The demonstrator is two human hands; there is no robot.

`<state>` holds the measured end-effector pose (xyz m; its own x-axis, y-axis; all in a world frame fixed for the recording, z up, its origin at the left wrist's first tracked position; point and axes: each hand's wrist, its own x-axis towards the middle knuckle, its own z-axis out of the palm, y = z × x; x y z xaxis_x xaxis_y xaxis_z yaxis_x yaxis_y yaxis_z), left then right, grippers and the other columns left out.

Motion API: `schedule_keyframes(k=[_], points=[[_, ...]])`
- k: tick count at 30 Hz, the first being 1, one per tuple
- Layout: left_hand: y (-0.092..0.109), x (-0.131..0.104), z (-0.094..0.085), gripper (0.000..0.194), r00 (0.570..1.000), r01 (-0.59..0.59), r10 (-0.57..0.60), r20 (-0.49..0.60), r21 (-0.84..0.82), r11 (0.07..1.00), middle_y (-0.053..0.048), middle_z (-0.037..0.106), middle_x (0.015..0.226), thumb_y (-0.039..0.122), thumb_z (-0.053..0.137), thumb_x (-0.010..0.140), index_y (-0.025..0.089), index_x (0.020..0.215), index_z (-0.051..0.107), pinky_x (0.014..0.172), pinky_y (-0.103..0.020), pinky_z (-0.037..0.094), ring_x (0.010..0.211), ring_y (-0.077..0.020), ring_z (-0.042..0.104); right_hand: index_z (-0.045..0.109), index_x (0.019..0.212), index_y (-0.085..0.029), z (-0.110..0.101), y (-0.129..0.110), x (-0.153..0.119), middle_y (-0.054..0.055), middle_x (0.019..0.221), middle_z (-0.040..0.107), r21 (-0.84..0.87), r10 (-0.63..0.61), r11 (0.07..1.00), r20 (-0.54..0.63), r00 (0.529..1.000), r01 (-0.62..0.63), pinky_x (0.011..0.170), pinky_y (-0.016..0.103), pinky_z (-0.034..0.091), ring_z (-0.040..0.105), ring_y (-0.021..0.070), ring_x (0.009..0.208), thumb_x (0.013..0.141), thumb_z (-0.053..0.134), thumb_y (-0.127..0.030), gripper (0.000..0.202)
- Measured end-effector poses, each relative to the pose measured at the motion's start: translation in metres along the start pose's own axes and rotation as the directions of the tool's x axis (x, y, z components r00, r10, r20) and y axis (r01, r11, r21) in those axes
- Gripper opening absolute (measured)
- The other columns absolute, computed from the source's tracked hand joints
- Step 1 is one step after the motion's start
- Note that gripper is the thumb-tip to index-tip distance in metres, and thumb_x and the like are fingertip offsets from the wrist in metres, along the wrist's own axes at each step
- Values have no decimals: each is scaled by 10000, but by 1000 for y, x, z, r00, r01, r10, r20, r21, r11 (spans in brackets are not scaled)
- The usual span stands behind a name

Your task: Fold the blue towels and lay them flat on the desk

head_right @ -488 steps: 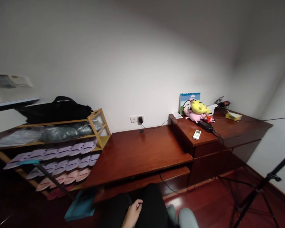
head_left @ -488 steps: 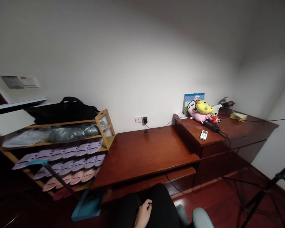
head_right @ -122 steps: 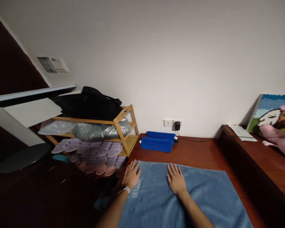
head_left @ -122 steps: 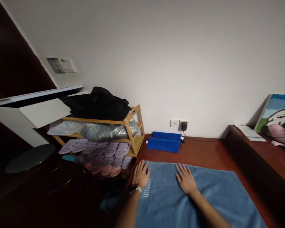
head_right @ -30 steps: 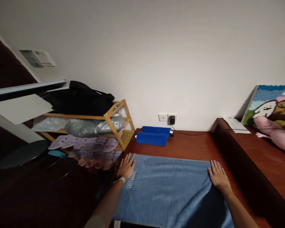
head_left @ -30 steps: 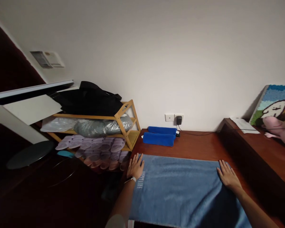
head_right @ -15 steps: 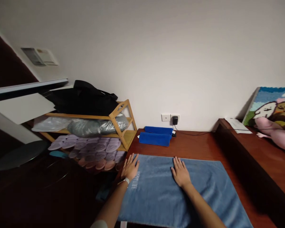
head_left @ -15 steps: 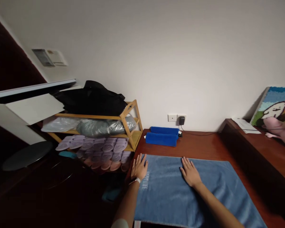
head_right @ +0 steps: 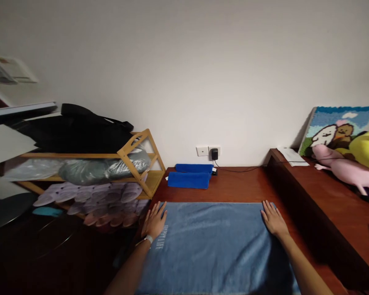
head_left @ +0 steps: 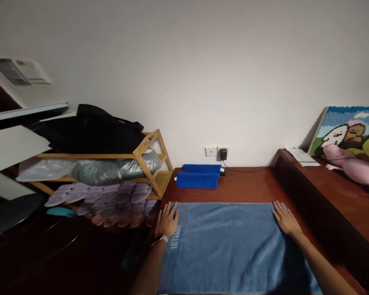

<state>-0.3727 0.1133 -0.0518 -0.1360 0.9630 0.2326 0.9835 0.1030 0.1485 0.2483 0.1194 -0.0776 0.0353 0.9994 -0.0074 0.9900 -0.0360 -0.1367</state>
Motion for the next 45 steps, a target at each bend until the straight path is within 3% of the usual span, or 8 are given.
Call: schedule_keyframes(k=[11, 17, 21, 27, 31, 34, 41, 45], points=[[0, 2, -2, 525, 1000, -4, 2, 30, 52, 999, -87, 412, 1638, 361, 381, 1023, 272, 1534, 462, 1228, -518, 283, 1513, -258, 362, 291, 1607, -100, 12, 5, -1, 94, 1678, 292, -35, -17, 999, -101, 995, 14, 1263, 467, 202, 202, 267, 1564, 997, 161, -469, 725], [-4, 10, -20, 507, 997, 7, -5, 77, -25, 1000, -94, 477, 1597, 385, 337, 1041, 279, 1512, 492, 1188, -515, 352, 1474, -259, 431, 325, 1590, -71, -11, -14, -2, 142, 1647, 352, -6, 48, 999, -63, 997, -49, 1248, 485, 234, 279, 292, 1538, 994, 210, -436, 709], [-1, -6, -42, 528, 999, -6, 8, 33, -51, 999, -115, 439, 1621, 377, 289, 1061, 209, 1523, 479, 1210, -443, 344, 1490, -237, 405, 312, 1592, -56, -29, -91, -38, 139, 1657, 327, 85, -32, 995, -161, 987, 46, 1275, 475, 178, 242, 281, 1553, 1021, 165, -432, 700], [35, -106, -50, 479, 944, -321, 327, 39, -107, 941, -5, 416, 1641, 426, 353, 1060, 343, 1511, 493, 1262, -455, 287, 1520, -220, 351, 214, 1636, -222, -14, -253, -125, 29, 1687, 240, 280, -379, 878, -87, 921, 388, 1281, 500, 183, 195, 258, 1567, 1048, 201, -547, 672], [47, -148, -50, 529, 937, -334, 339, 80, -70, 940, -6, 376, 1659, 472, 399, 1047, 386, 1569, 376, 1257, -509, 284, 1533, -243, 324, 214, 1631, -201, -14, -301, -140, 55, 1688, 209, 306, -427, 866, 42, 903, 396, 1281, 521, 150, 157, 273, 1573, 1048, 201, -551, 680], [48, -150, -52, 531, 946, -299, 304, 110, -62, 952, -14, 366, 1663, 462, 394, 1049, 372, 1572, 373, 1255, -503, 282, 1533, -235, 324, 222, 1628, -206, -18, -287, -136, 59, 1684, 212, 291, -430, 870, 52, 901, 398, 1278, 517, 142, 168, 263, 1571, 1049, 194, -544, 671], [47, -144, -46, 511, 955, -280, 285, 84, -69, 958, -13, 381, 1656, 434, 408, 1046, 375, 1554, 407, 1251, -502, 269, 1523, -234, 346, 281, 1614, -174, -13, -170, -139, 59, 1677, 260, 173, -184, 968, 7, 983, 180, 1282, 491, 128, 182, 248, 1570, 1033, 227, -512, 674], [47, -144, -45, 507, 956, -277, 282, 82, -70, 958, -11, 397, 1649, 440, 411, 1044, 377, 1547, 420, 1249, -501, 270, 1520, -241, 352, 289, 1614, -180, -18, -129, -138, 38, 1680, 269, 174, -193, 967, 15, 981, 187, 1281, 445, 161, 198, 218, 1565, 1030, 194, -508, 677]])
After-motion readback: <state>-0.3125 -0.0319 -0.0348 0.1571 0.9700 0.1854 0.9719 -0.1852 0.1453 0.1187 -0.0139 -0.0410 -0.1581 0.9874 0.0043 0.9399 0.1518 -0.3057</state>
